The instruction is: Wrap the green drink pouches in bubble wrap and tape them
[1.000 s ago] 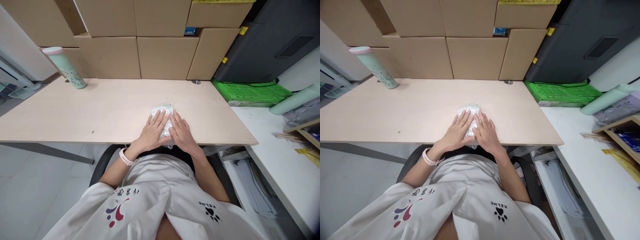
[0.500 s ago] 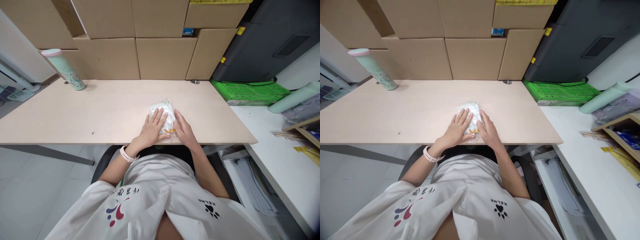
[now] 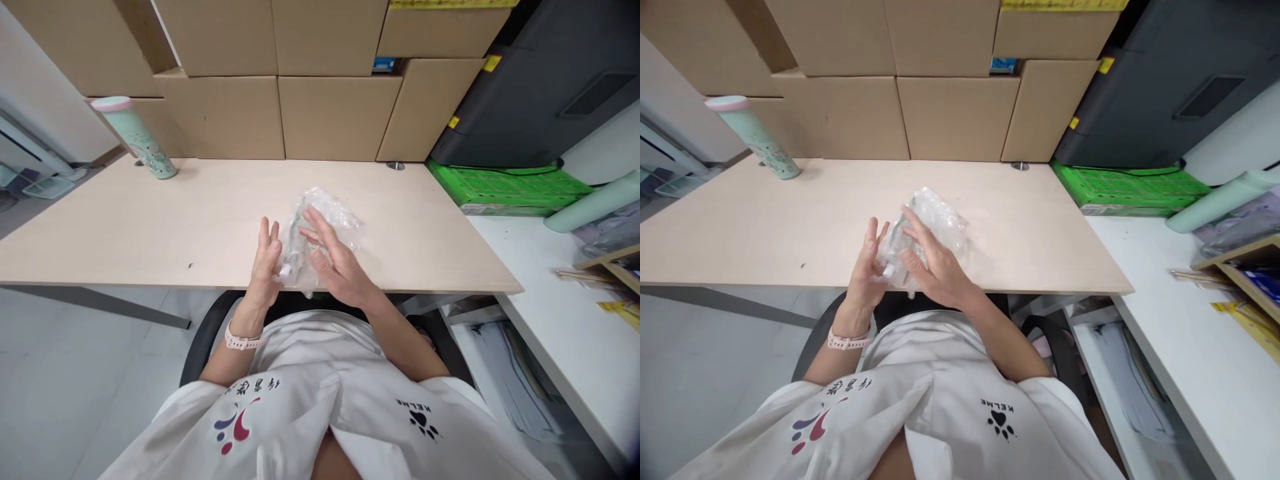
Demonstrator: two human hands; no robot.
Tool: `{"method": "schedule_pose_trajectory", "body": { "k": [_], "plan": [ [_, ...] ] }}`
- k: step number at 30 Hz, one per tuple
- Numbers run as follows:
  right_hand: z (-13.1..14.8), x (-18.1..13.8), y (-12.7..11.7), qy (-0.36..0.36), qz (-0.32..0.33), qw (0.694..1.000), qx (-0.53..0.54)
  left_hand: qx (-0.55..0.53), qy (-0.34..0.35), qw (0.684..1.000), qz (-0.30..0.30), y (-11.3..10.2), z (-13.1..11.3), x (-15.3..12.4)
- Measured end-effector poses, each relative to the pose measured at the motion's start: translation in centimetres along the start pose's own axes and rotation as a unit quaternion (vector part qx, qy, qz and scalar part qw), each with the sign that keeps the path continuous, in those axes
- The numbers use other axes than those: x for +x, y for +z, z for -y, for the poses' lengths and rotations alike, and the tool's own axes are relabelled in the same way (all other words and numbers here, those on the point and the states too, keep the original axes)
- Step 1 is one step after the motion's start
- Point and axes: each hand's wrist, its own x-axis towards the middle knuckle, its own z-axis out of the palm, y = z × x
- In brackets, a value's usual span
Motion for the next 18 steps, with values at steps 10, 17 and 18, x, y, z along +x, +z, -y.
{"method": "schedule_pose_trajectory", "body": {
  "k": [10,17,18],
  "plan": [
    [-3.4,-2.1,1.4,0.043,0.032,0.904,-0.425,0.261,0.067,0.953,-0.136,-4.6,0.7,-0.1],
    [-5.8,-4.2,-1.7,0.124,-0.065,0.910,-0.391,0.477,0.123,0.869,-0.046,-1.6,1.5,0.0],
    [-5.5,-4.3,-1.8,0.130,-0.093,0.920,-0.359,0.498,0.133,0.856,-0.033,-0.8,1.4,-0.1]
  ]
}}
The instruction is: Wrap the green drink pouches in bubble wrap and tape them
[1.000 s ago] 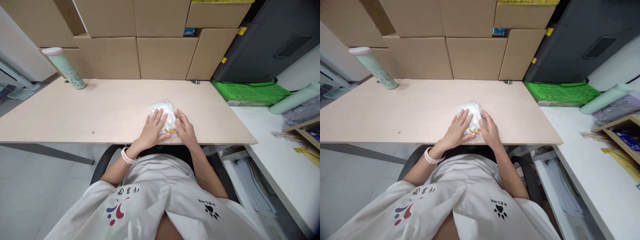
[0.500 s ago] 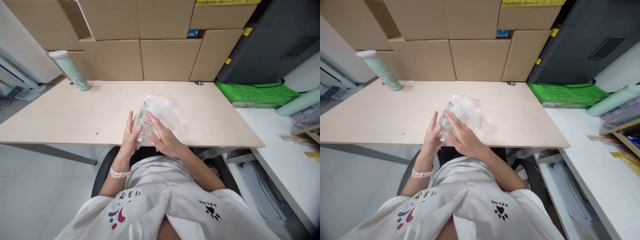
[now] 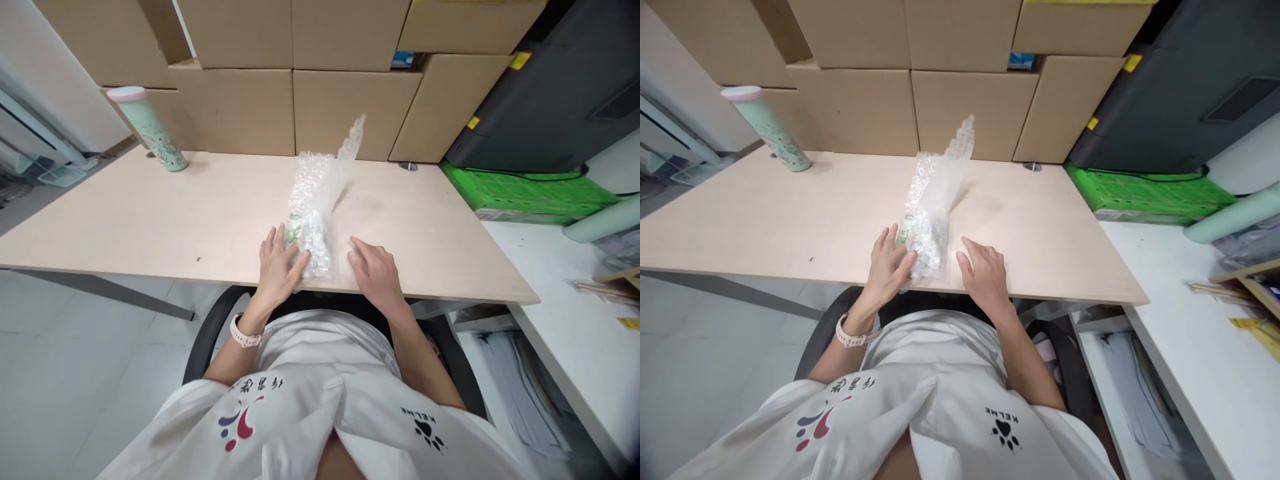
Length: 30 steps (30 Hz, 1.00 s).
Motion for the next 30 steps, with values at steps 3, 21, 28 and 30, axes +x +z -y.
{"method": "schedule_pose_trajectory", "body": {
  "k": [3,21,28,30],
  "plan": [
    [1.1,-0.3,-0.8,-0.001,-0.053,0.994,0.100,0.059,0.065,0.996,0.015,0.7,-2.4,0.1],
    [-3.3,0.9,-1.7,0.168,-0.155,0.953,0.201,0.072,0.239,0.968,0.007,1.2,-3.6,1.1],
    [-4.5,-0.2,-3.8,0.195,-0.272,0.913,0.232,-0.110,0.016,0.979,-0.172,0.6,-1.2,0.7],
    [-4.6,-0.3,-4.6,0.193,-0.310,0.903,0.227,-0.155,-0.068,0.964,-0.207,0.3,-0.2,0.5]
  ]
}}
